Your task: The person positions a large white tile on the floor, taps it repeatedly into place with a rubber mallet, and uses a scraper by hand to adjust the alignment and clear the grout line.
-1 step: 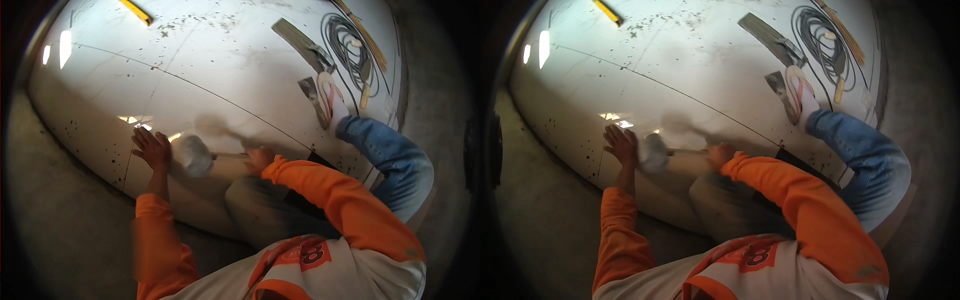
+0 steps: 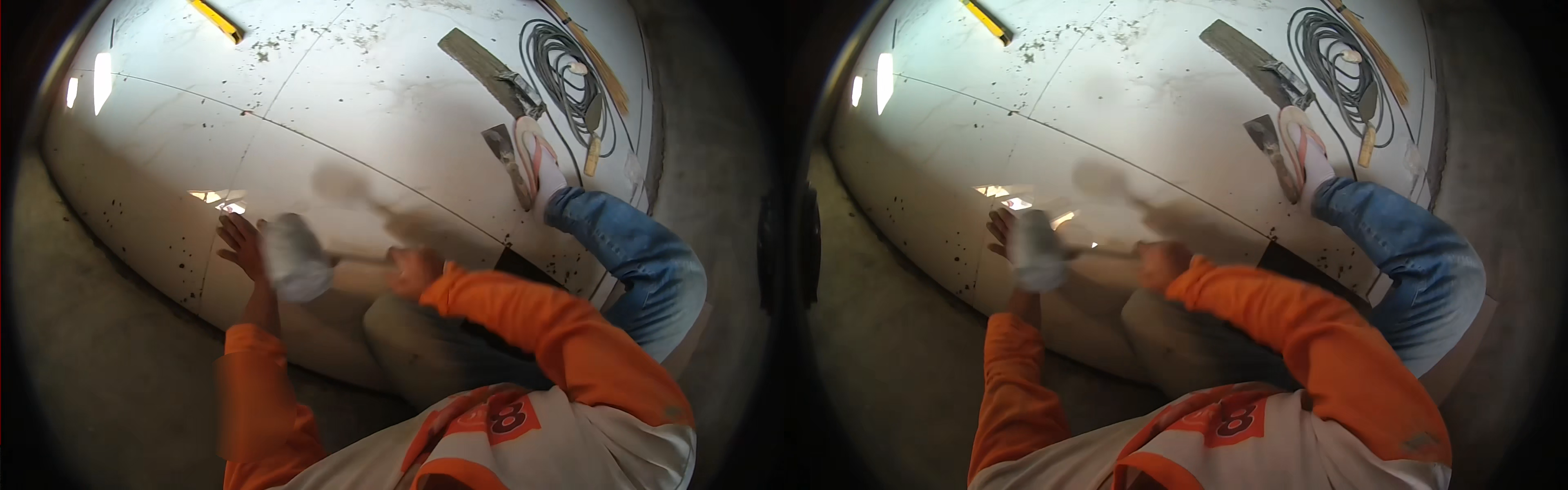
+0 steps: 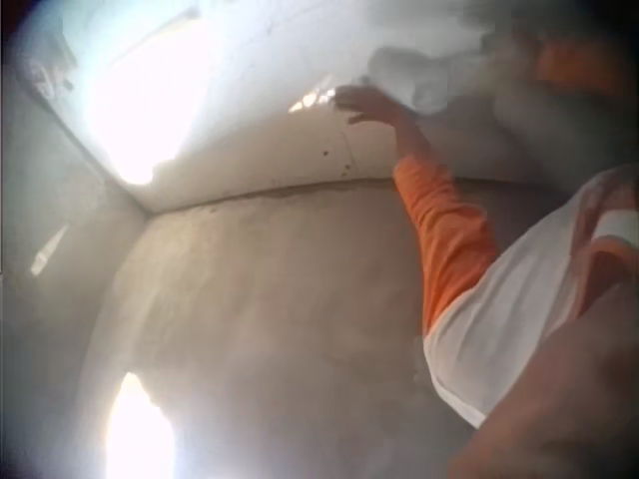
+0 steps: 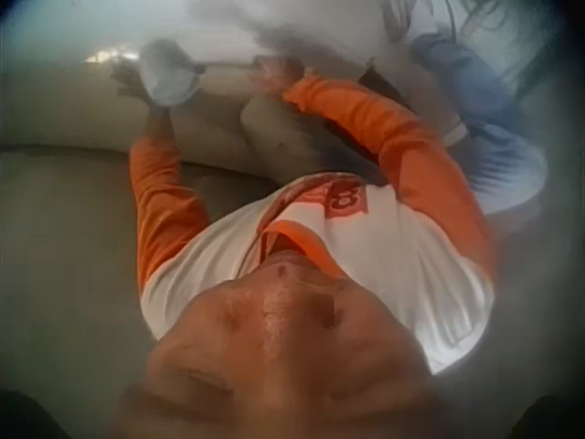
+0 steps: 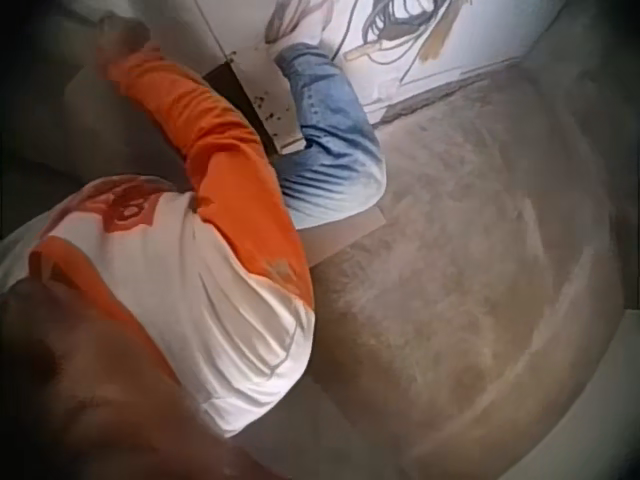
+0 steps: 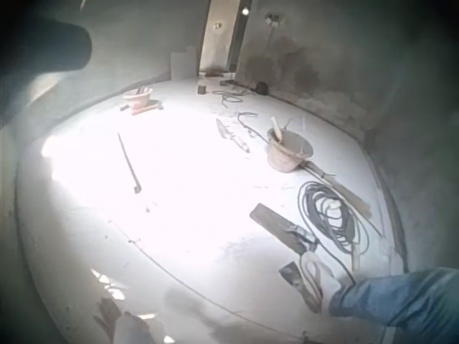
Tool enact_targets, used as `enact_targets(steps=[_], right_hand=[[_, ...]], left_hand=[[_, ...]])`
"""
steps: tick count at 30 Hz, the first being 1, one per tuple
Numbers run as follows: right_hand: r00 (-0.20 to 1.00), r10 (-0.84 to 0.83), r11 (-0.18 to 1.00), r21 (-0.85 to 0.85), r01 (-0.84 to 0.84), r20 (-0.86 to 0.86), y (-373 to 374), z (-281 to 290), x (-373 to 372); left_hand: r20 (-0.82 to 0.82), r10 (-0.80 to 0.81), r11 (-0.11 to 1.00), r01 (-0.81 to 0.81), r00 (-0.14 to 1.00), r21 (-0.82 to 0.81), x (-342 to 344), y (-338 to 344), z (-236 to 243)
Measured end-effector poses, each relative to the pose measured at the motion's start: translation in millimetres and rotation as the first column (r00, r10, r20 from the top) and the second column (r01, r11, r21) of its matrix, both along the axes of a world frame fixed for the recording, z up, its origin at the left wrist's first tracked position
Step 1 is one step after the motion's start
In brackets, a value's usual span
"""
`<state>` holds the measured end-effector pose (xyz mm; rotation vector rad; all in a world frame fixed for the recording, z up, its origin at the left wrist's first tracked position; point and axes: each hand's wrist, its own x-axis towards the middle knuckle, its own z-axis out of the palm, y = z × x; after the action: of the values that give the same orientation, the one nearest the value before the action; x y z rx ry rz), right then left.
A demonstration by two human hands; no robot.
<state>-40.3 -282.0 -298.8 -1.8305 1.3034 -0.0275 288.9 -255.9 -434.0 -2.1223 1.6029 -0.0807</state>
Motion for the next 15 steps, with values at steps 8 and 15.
enact_targets(steps=[8, 15], right_hand=[[0.979, -0.201, 0.977, -0.082, 0.197, -0.036, 6, 15, -48], [0.978, -0.207, 0.977, -0.046, 0.208, 0.013, 19, 19, -56]], left_hand=[[-0.379, 0.265, 0.954, -0.298, 0.887, -0.03, -190, 46, 47], [-0.383, 0.23, 0.948, -0.295, 0.895, -0.118, -192, 45, 43]])
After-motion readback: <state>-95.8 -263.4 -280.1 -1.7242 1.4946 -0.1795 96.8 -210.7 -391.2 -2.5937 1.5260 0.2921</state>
